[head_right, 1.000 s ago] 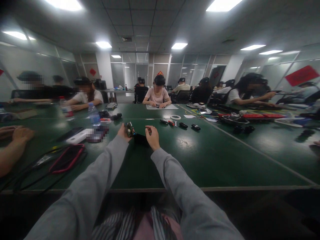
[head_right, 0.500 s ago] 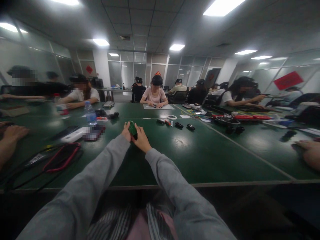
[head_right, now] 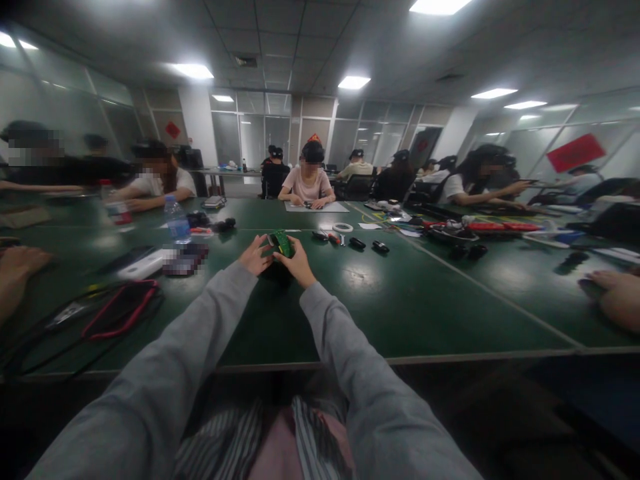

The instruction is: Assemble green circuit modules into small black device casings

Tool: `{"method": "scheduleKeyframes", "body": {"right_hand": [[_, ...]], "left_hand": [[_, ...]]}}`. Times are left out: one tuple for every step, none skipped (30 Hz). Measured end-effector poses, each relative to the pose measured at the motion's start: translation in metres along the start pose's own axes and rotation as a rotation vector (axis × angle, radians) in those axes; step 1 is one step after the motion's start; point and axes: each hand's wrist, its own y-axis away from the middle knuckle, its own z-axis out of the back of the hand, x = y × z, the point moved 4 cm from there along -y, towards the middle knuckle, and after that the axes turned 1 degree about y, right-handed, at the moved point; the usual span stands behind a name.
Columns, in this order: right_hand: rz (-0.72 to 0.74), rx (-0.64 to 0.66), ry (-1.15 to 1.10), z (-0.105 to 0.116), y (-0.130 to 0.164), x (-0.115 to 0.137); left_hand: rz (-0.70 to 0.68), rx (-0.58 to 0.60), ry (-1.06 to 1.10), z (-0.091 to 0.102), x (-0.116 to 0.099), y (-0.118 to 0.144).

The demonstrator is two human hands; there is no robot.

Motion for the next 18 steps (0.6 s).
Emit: {"method": "scheduleKeyframes", "body": {"right_hand": [[-0.011,0.001,-0.013,0.001,0.0,-0.001],[-0.027,-0.001,-0.027,0.001,0.001,-0.002],[-0.047,-0.004,-0.043,0.001,0.002,-0.003],[-0.071,-0.005,-0.056,0.0,0.003,-0.004],[-0.092,-0.005,-0.063,-0.001,0.005,-0.005],[-0.105,-0.007,-0.064,-0.002,0.005,-0.005],[-0.109,-0.014,-0.058,-0.003,0.006,-0.004],[-0.103,-0.022,-0.046,-0.004,0.007,-0.003],[-0.09,-0.031,-0.029,-0.004,0.007,-0.001],[-0.075,-0.043,-0.013,-0.005,0.007,0.001],[-0.061,-0.055,0.001,-0.005,0.008,0.004],[-0.05,-0.062,0.014,-0.005,0.008,0.006],[-0.04,-0.07,0.025,-0.005,0.009,0.009],[-0.032,-0.078,0.032,-0.005,0.01,0.012],[-0.027,-0.088,0.038,-0.004,0.011,0.015],[-0.024,-0.097,0.043,-0.004,0.013,0.018],[-0.023,-0.105,0.048,-0.004,0.014,0.02],[-0.021,-0.112,0.052,-0.004,0.014,0.022]], "left_hand": [[0.007,0.006,-0.021,0.002,0.0,-0.001],[0.017,0.013,-0.039,0.005,-0.001,-0.002],[0.026,0.02,-0.055,0.009,-0.003,-0.004],[0.036,0.03,-0.07,0.013,-0.005,-0.006],[0.043,0.04,-0.087,0.018,-0.007,-0.009],[0.04,0.04,-0.107,0.024,-0.011,-0.011],[0.029,0.031,-0.129,0.03,-0.014,-0.014],[0.01,0.018,-0.149,0.036,-0.018,-0.017],[-0.013,-0.008,-0.164,0.042,-0.022,-0.02],[-0.039,-0.046,-0.174,0.05,-0.025,-0.023],[-0.062,-0.092,-0.178,0.057,-0.028,-0.025],[-0.084,-0.141,-0.179,0.064,-0.03,-0.027],[-0.095,-0.188,-0.184,0.072,-0.03,-0.029],[-0.095,-0.227,-0.197,0.078,-0.028,-0.031],[-0.085,-0.252,-0.219,0.084,-0.025,-0.032],[-0.066,-0.262,-0.245,0.088,-0.022,-0.034],[-0.043,-0.255,-0.262,0.091,-0.017,-0.036],[-0.029,-0.233,-0.236,0.092,-0.013,-0.037]]}}
